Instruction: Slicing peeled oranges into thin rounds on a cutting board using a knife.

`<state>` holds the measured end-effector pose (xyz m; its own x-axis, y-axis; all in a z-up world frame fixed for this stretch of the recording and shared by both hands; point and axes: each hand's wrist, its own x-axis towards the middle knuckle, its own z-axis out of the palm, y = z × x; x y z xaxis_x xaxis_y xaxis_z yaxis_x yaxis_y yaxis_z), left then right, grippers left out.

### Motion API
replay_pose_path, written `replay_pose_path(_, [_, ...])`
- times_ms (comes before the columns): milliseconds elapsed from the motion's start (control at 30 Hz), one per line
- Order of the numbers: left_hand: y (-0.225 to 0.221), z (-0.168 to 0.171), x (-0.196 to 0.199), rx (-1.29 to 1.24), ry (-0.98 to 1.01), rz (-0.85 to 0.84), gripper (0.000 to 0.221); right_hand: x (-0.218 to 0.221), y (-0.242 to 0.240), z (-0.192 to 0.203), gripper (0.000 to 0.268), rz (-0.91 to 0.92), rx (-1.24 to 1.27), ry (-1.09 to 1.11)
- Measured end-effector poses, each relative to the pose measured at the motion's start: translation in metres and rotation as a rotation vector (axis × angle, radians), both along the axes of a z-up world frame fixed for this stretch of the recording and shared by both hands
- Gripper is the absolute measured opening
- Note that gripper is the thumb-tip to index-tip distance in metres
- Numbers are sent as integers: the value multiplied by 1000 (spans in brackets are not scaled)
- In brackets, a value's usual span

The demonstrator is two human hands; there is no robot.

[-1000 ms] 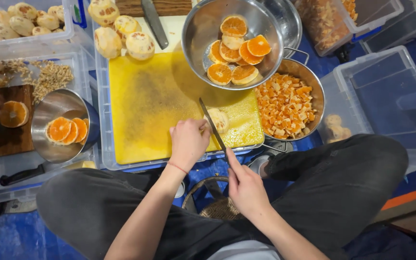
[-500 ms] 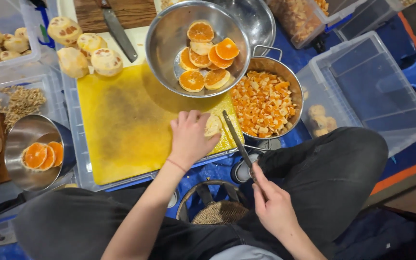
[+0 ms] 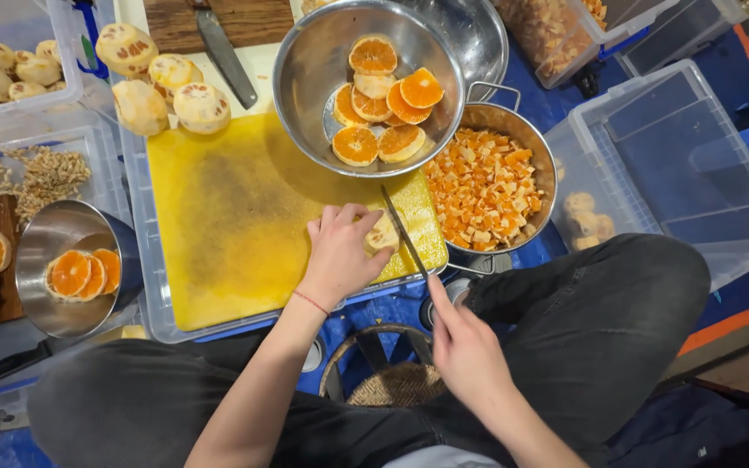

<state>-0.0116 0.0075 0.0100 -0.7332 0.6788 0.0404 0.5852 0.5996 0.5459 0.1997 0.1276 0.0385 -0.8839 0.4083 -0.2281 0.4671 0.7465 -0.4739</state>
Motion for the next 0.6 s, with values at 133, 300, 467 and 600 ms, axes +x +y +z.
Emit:
replay_pose_path(133, [-1, 3, 2, 5, 6, 18, 53, -14, 1, -7, 60, -5, -68, 88])
replay_pose_path(300, [-8, 4, 1, 17, 12, 47, 54, 31, -11, -2, 56, 3, 39, 283])
replay_pose_path(467, [-7, 1, -1, 9, -81, 57, 50, 15, -17, -10, 64, -7, 17, 95])
replay_pose_path(600, [-4, 1, -1, 13, -51, 57, 48, -15, -14, -17, 65, 31, 5, 76])
